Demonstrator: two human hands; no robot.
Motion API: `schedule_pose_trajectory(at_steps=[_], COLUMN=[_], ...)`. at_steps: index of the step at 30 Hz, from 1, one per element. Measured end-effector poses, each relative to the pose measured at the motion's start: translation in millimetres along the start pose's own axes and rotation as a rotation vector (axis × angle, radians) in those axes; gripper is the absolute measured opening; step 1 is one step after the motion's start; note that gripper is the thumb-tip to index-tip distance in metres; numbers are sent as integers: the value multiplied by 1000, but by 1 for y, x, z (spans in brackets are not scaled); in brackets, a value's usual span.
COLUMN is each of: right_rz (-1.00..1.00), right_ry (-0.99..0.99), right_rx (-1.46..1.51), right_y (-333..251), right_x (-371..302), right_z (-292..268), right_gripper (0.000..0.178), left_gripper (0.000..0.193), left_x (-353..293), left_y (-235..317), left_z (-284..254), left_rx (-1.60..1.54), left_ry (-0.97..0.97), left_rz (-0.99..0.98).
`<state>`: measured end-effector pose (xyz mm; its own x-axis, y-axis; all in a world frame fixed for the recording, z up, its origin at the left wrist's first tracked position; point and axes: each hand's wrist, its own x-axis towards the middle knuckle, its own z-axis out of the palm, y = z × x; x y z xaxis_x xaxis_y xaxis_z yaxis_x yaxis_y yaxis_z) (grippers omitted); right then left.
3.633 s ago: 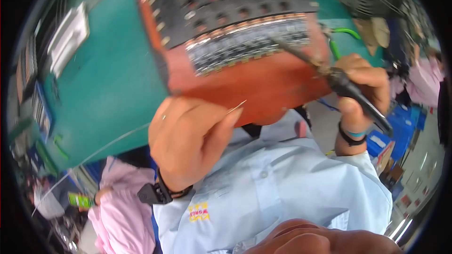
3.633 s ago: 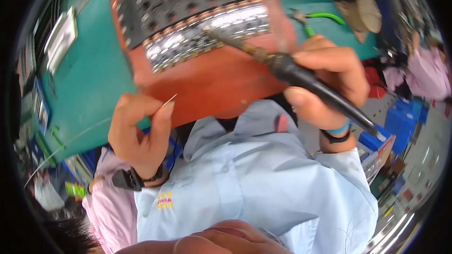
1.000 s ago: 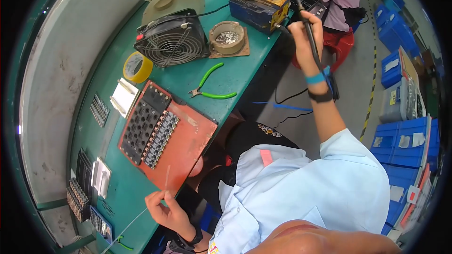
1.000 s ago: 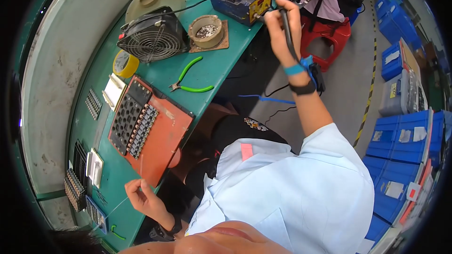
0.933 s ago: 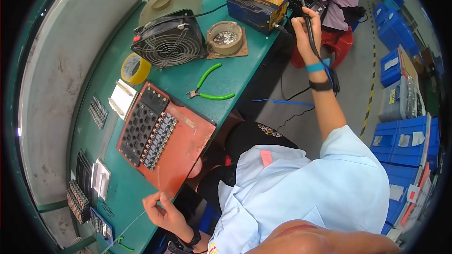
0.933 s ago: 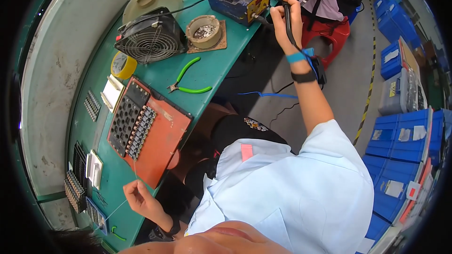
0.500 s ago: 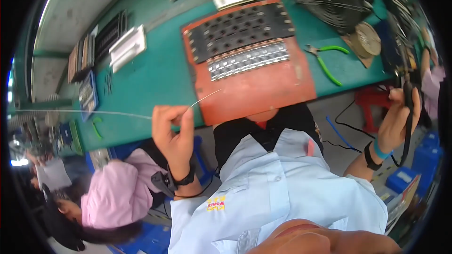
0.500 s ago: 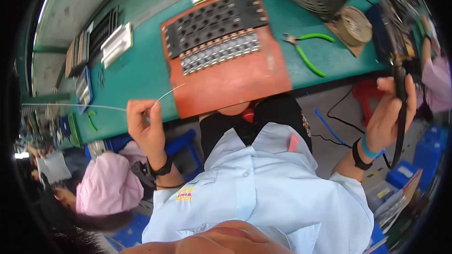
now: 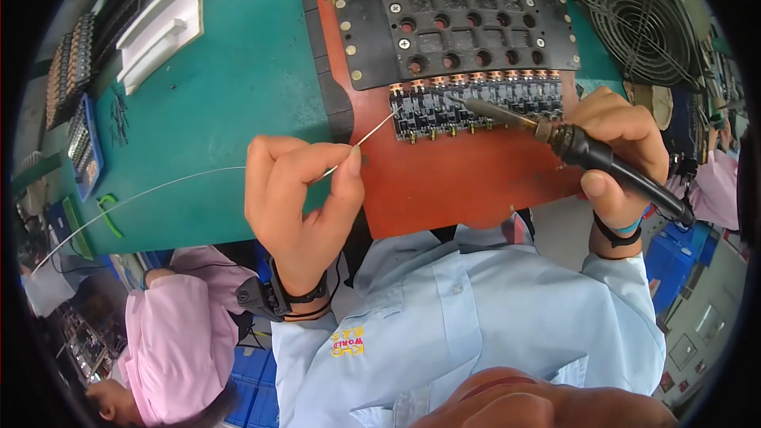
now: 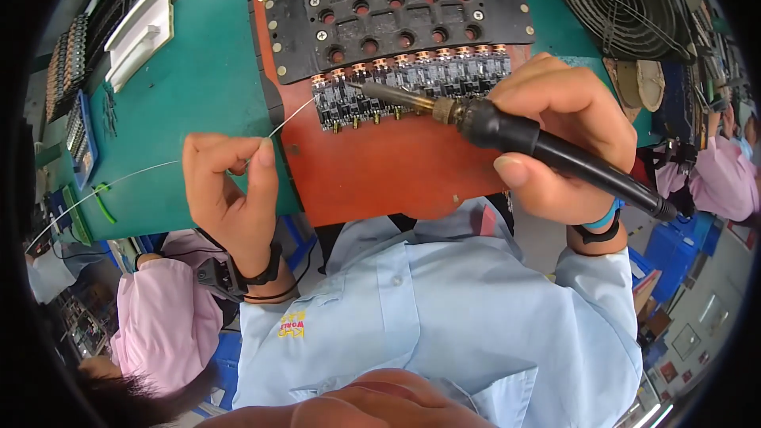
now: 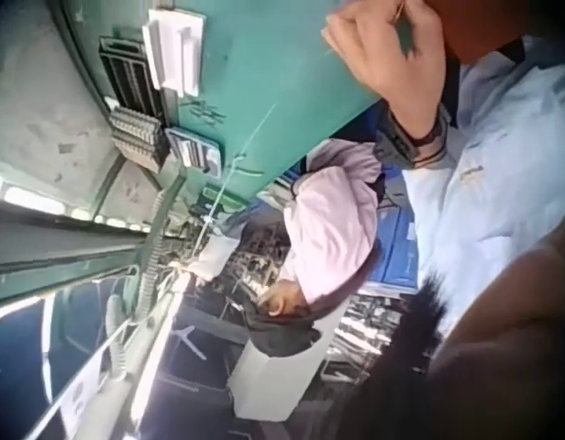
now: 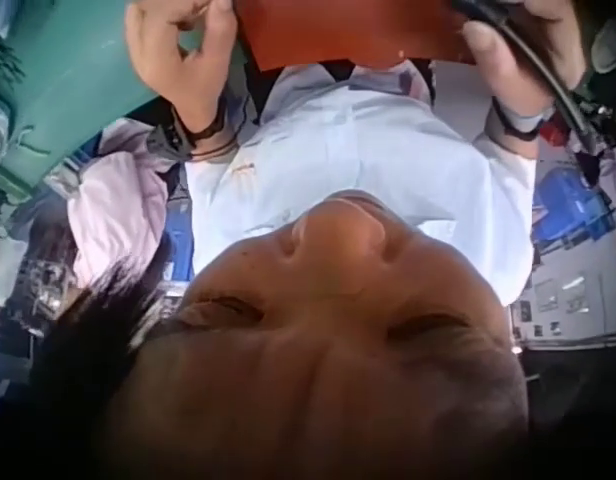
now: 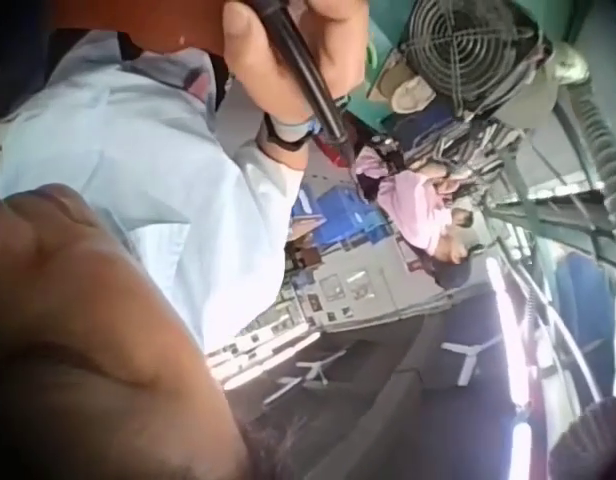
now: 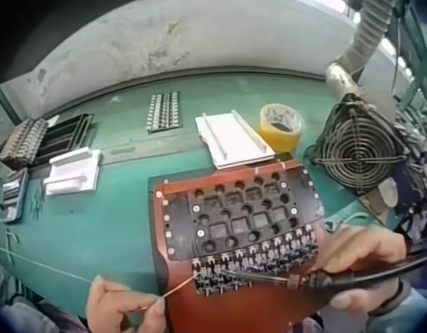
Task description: Soldering electronic components onto a printed circuit board at an assembly station.
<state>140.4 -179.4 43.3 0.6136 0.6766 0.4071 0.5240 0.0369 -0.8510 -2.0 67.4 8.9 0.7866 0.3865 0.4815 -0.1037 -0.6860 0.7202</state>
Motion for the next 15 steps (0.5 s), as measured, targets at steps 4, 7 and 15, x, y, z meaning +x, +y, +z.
schedule_pose_trajectory(at_steps=[4,7,15], right_rz=[-84,-89,28], right_ry=[-71,-99,-83], right_rx=[9,0,-64], right_y=[13,18,18], right_x=[8,12,7], right_z=[-1,-2,3], right_gripper=[33,33,39], left_gripper=[18,21,23], left_x=[3,4,7], left_y=[-2,-4,-6], left_z=[5,8,15], left_rx=[8,26,12], left_ry=[-42,-71,-31], left_rz=[-16,7,14])
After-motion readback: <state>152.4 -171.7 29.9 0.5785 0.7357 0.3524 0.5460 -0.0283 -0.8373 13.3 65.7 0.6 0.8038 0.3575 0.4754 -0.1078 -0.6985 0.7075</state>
